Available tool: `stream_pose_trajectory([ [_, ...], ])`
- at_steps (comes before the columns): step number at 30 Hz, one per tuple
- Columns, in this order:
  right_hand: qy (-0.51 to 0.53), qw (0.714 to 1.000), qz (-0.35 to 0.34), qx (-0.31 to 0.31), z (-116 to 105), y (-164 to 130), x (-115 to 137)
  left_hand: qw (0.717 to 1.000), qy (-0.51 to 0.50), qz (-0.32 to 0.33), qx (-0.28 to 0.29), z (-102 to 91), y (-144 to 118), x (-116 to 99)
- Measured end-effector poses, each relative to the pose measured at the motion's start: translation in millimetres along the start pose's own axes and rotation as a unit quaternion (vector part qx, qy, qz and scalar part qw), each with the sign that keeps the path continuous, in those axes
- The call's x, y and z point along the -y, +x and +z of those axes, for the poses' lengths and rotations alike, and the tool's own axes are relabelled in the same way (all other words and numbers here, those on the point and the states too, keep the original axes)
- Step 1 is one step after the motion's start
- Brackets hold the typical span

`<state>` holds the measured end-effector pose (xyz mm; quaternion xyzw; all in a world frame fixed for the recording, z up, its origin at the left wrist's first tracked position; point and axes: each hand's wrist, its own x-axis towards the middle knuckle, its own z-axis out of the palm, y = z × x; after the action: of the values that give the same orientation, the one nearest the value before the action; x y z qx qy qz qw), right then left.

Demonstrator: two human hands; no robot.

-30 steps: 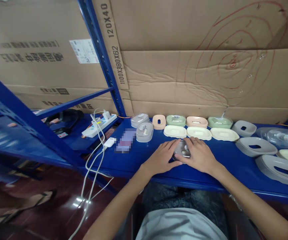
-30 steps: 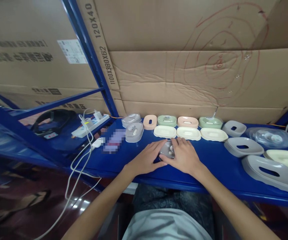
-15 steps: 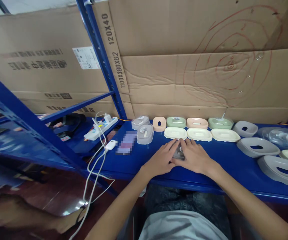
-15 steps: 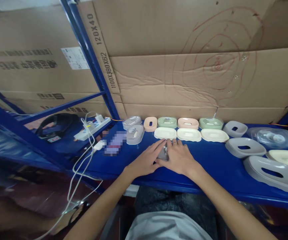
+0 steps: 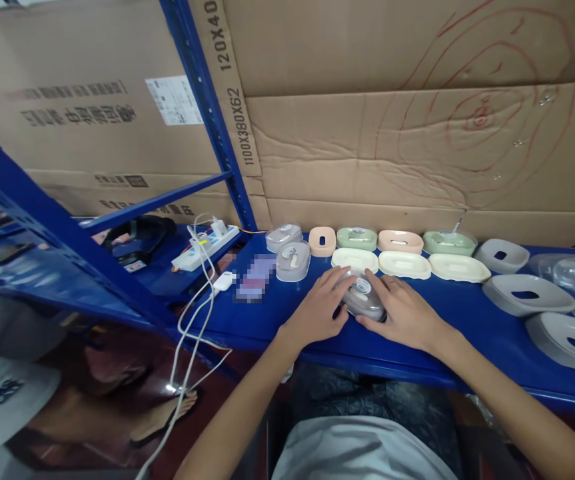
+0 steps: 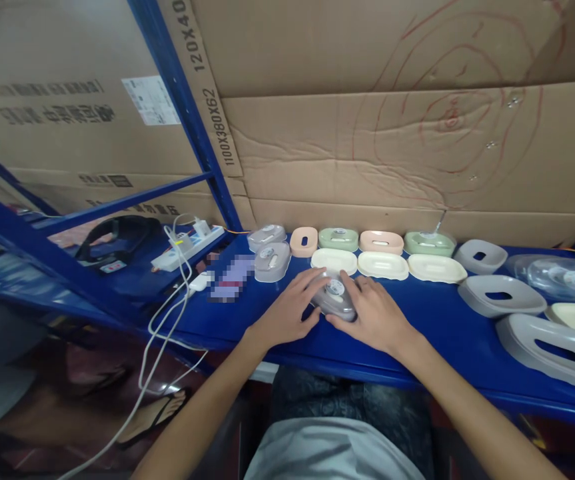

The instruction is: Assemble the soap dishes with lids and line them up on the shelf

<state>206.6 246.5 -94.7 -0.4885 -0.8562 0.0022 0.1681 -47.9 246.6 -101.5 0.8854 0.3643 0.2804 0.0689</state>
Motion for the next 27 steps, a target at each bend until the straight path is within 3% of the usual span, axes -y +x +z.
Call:
stream_pose_trajectory([
  [6,0.0,0.996,-0.042,0.075,-18,12,21,0.997,0.061,-0.019,-0.035,-2.6,-7,8],
  [12,-0.008,0.997,-0.033,0.068,-8,26,32,0.989,0.083,-0.054,-0.108,-13.5,-26,-5],
  [17,0.008,0.995,-0.079,0.063,7,38,37,0.987,0.107,-0.057,-0.102,-17.3,-42,-10],
  [27,0.062,0.989,-0.132,0.022,25,35,14,0.979,0.169,-0.076,-0.083,-7.3,-36,17],
])
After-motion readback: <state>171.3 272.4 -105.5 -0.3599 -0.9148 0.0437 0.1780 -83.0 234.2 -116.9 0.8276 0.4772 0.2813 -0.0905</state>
